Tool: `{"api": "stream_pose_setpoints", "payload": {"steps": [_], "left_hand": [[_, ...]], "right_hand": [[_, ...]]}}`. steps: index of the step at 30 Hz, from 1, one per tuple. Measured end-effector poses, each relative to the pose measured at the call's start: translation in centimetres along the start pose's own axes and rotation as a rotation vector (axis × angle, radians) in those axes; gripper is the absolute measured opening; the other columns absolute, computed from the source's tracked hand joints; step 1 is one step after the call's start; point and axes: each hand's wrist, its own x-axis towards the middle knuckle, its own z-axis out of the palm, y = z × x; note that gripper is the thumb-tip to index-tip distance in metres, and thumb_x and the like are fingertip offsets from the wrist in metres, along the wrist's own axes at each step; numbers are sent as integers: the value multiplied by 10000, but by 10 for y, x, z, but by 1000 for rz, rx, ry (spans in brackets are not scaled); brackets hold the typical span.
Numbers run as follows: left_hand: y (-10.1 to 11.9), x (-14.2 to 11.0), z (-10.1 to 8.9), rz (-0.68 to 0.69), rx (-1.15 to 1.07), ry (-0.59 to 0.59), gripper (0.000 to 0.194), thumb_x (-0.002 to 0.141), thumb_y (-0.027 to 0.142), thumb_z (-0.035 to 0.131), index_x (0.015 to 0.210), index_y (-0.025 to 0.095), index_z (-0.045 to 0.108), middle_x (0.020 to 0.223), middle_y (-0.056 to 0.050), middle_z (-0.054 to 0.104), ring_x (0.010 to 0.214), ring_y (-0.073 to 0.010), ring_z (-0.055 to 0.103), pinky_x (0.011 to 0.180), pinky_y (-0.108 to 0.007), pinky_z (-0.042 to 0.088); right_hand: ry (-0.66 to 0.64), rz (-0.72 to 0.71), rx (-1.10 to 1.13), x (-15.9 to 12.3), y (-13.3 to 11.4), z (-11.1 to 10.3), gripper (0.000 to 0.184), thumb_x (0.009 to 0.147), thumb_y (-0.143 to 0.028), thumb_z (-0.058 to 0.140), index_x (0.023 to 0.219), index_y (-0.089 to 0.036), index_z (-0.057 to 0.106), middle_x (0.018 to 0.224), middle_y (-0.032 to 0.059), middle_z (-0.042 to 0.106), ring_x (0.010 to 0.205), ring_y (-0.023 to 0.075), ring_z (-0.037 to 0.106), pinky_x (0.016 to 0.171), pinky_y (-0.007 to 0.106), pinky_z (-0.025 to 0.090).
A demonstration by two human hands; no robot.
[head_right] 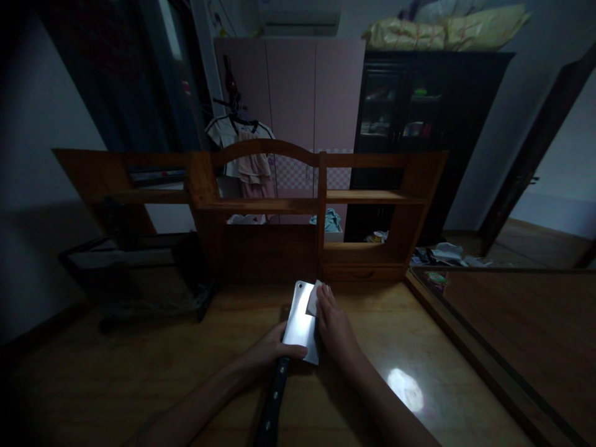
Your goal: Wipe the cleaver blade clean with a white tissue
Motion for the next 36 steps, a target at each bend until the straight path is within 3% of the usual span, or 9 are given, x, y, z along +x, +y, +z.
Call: {"api": "stream_pose_setpoints", "payload": {"steps": [9, 19, 27, 36], "left_hand": [[2, -1, -1, -26, 32, 2, 578, 577, 206, 847, 1112, 122, 645, 1025, -96, 696, 912, -227, 638, 795, -302, 493], [9, -4, 0, -66, 63, -15, 582, 576, 222, 843, 1111, 127, 634, 1049, -92, 687, 922, -219, 630, 813, -306, 485], [8, -5, -2, -58, 96, -45, 571, 583, 235, 836, 1107, 135, 634, 1054, -82, 681, 950, -228, 623, 827, -316, 478], [9, -6, -4, -97, 126, -90, 573, 590, 237, 830, 1118, 136, 630, 1064, -73, 674, 952, -225, 621, 834, -322, 473]], "right_hand": [[29, -6, 17, 0, 7, -2, 527, 951, -244, 378, 1474, -228, 319, 1533, 74, 309, 1426, 240, 231, 1151, 515, 266], [18, -16, 10, 1, 7, -9, 551, 921, -137, 353, 1469, -187, 336, 1535, 90, 295, 1421, 264, 245, 1155, 495, 253], [55, -22, 28, 3, 8, -12, 477, 987, -264, 307, 1464, -278, 334, 1525, 43, 329, 1409, 276, 282, 1131, 555, 276], [67, -11, 10, 4, 10, -16, 466, 996, -342, 286, 1453, -279, 351, 1466, 75, 435, 1353, 308, 392, 1076, 612, 332]]}}
